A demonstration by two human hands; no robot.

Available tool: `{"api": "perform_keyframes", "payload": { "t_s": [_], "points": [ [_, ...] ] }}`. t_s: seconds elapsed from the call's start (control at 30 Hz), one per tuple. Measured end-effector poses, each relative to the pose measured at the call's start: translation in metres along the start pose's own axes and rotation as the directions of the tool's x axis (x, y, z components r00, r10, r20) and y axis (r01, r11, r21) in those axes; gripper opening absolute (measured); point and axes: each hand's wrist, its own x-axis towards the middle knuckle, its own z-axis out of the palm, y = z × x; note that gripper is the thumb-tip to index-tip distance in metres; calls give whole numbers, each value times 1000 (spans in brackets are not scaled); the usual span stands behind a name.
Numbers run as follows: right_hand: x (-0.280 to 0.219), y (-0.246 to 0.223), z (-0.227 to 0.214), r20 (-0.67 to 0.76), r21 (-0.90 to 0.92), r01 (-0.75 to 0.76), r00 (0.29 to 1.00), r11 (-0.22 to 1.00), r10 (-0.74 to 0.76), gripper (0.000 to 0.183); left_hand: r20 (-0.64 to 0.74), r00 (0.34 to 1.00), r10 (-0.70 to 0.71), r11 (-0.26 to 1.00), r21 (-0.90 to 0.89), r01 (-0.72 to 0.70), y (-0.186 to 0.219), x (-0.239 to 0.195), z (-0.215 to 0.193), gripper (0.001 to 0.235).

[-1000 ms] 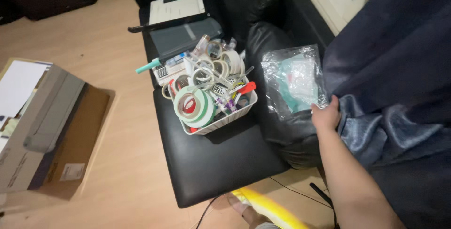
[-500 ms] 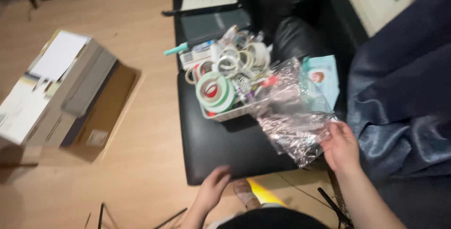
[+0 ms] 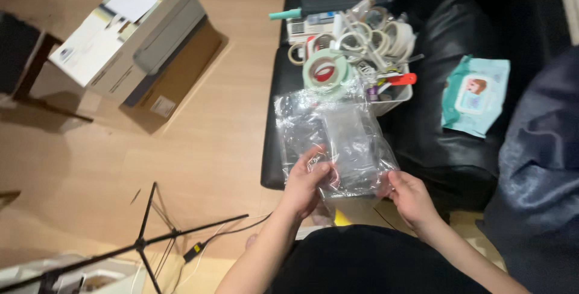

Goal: The person picks up small colorful charms and metal rings from a desk by hand, places them into a white rectangular tray, then takes a clear plastic bag and puts several items into it.

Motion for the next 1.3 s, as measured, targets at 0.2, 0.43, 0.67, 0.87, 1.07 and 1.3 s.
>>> {"api": "perform_keyframes", "payload": {
  "t_s": [0.2, 0.43, 0.67, 0.87, 1.07, 1.3],
  "points": [
    [19, -13, -1, 116, 116, 48, 991, 992, -62, 14, -156, 986, 60, 992, -96, -75, 10, -9, -15, 40],
    [22, 3, 35, 162, -13, -238, 958, 971, 237, 26, -225, 973, 45, 968, -232, -99, 56, -48, -1, 37],
    [37, 41, 56, 612, 147, -692, 625, 707, 485, 53, -288, 943, 165, 983, 121, -135, 84, -85, 2, 58],
    [95, -42, 47, 235, 61, -198, 955, 978, 179, 6, -420, 869, 263, 910, 407, -79, 73, -97, -105, 48],
    [87, -105, 31, 427, 70, 49, 901, 996, -74, 6, -547, 826, 135, 937, 342, 73, 76, -113, -112, 24],
    [-4, -194, 69, 959, -169, 365, 274, 915, 67, 74, -436, 887, 154, 974, 216, -63, 68, -104, -122, 10]
  ]
}}
